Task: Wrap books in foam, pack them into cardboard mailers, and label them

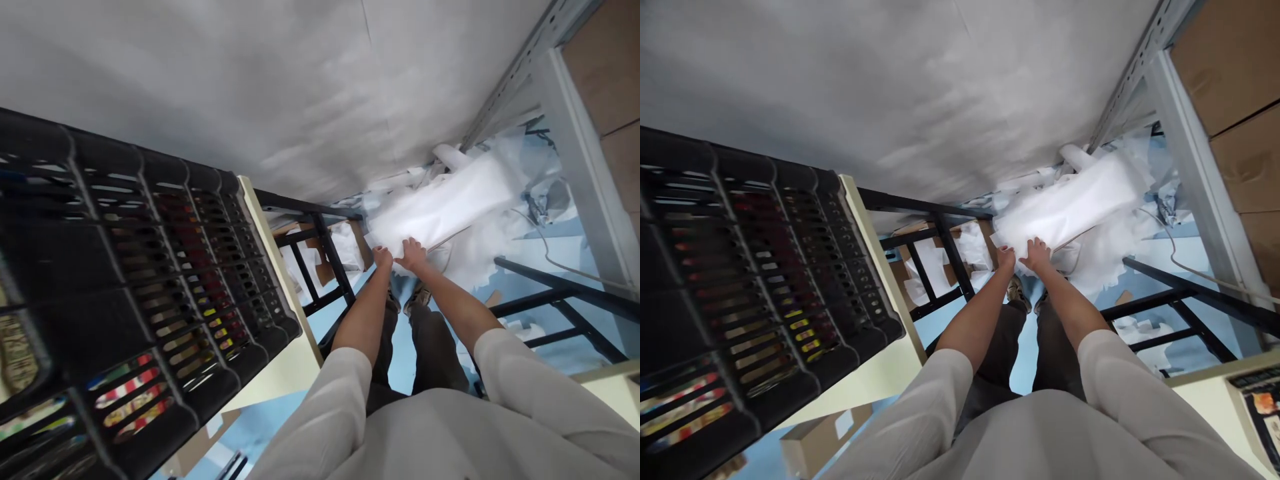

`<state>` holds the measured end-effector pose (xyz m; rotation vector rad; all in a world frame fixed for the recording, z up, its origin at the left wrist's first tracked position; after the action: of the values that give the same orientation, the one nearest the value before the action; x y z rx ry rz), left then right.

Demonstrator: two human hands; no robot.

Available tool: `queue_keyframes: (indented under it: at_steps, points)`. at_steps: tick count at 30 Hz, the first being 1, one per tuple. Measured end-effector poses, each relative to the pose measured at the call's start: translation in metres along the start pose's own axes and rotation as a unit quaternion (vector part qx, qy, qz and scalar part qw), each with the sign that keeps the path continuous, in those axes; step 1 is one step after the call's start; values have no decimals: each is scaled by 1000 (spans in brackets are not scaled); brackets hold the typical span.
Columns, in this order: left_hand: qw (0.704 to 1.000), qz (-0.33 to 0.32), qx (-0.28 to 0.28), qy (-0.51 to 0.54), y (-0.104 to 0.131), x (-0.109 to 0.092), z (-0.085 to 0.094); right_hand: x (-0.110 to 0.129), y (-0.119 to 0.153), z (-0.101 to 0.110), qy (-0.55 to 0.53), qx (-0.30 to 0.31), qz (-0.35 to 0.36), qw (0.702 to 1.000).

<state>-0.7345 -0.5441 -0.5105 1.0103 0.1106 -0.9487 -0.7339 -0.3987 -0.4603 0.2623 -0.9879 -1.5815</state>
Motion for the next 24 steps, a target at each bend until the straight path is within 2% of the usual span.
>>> queue_keyframes:
  at_steps: [4, 7, 11, 15, 19, 24]
  points:
    - [988, 108, -60, 89, 9, 17, 3, 3, -3, -7, 10, -9, 3, 1000]
    - [972, 157, -75, 159, 15, 20, 3, 1, -3, -5, -1, -12, 10, 1000]
    - [974, 135, -76, 166, 18, 5, 9, -6, -2, 4, -43, -18, 24, 999]
    - [965, 109, -49, 232, 20, -14, 10, -10, -3, 21, -102, -48, 49, 992]
    - [951, 112, -19, 286, 21, -28, 10, -4, -5, 34, -123, -38, 93, 987]
    - [951, 107, -25, 287, 22, -36, 16, 6, -3, 43, -106, -41, 113, 987]
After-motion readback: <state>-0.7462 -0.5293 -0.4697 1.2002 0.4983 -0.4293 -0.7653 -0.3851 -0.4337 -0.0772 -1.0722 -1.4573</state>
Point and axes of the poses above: each hand's wrist, its own y-axis away from the middle knuckle, its own z-axis out of the back of the hand, x = y × z, the point moved 9 cm from there along -y, towards the middle knuckle, and after that the axes turned 6 degrees about -y, right-handed, at the moved point
